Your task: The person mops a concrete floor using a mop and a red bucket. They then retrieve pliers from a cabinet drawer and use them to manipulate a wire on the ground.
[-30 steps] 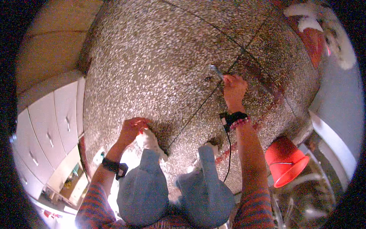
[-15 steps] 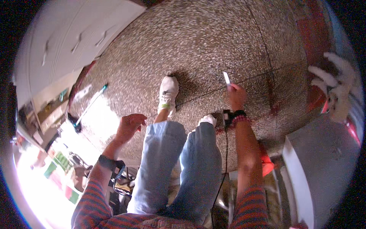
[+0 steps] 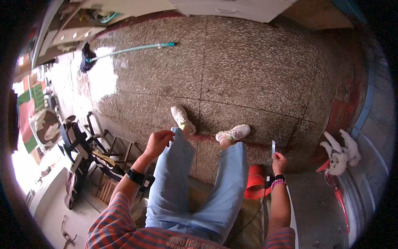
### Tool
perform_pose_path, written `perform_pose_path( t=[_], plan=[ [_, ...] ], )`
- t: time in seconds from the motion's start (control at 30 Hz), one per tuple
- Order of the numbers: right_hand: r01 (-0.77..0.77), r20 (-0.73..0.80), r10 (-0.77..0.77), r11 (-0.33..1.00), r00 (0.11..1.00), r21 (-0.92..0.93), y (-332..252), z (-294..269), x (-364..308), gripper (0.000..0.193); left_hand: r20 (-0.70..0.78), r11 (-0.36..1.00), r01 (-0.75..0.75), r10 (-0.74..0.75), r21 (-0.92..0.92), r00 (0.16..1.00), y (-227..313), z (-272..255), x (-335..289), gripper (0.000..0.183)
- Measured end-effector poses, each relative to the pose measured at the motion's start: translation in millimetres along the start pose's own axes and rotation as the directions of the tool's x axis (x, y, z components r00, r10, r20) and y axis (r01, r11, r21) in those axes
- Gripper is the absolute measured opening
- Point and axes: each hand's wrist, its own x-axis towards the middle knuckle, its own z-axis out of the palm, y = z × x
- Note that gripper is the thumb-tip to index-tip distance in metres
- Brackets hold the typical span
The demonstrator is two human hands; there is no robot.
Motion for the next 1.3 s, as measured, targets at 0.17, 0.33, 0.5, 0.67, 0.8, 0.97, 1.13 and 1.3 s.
perform_pose_path(
  t=[0.17, 0.33, 0.5, 0.67, 0.8, 0.97, 1.13, 1.3],
  plan=[
    [-0.063, 0.028, 0.062, 0.998, 0.998, 0.01, -35, 14, -45, 0.018, -0.116, 0.973, -0.039, 0.067, 0.227, 0.991, -63, -71, -48, 0.019],
    [-0.016, 0.061, 0.012, 0.998, 0.998, 0.062, -123, 14, -63, 0.02, -0.333, 0.996, 0.02, 0.009, 0.085, 0.943, -113, -159, -116, 0.018],
    [0.086, 0.133, -0.086, 0.996, 0.987, 0.007, -263, 25, -79, 0.019, -0.523, 0.977, 0.138, -0.203, -0.16, 0.828, -196, -180, -198, 0.017],
    [0.204, 0.163, -0.192, 0.977, 0.968, -0.061, -351, 21, -79, 0.02, -0.405, 0.854, 0.256, -0.454, -0.454, 0.794, -232, -130, -273, 0.02],
    [0.161, 0.144, -0.146, 0.982, 0.979, -0.095, -356, 9, -89, 0.02, -0.361, 0.835, 0.297, -0.484, -0.464, 0.797, -229, -129, -283, 0.02],
    [0.063, 0.198, -0.029, 0.984, 0.98, -0.168, -352, 2, -149, 0.022, -0.332, 0.753, 0.236, -0.518, -0.614, 0.788, -211, -154, -256, 0.021],
    [0.103, 0.171, -0.064, 0.968, 0.983, -0.227, -409, 17, -159, 0.021, -0.397, 0.732, 0.063, -0.438, -0.679, 0.807, -208, -147, -245, 0.02],
    [0.214, 0.303, -0.169, 0.969, 0.938, -0.122, -528, 73, -155, 0.025, -0.421, 0.793, 0.134, -0.449, -0.595, 0.788, -162, -195, -243, 0.023]
  ],
)
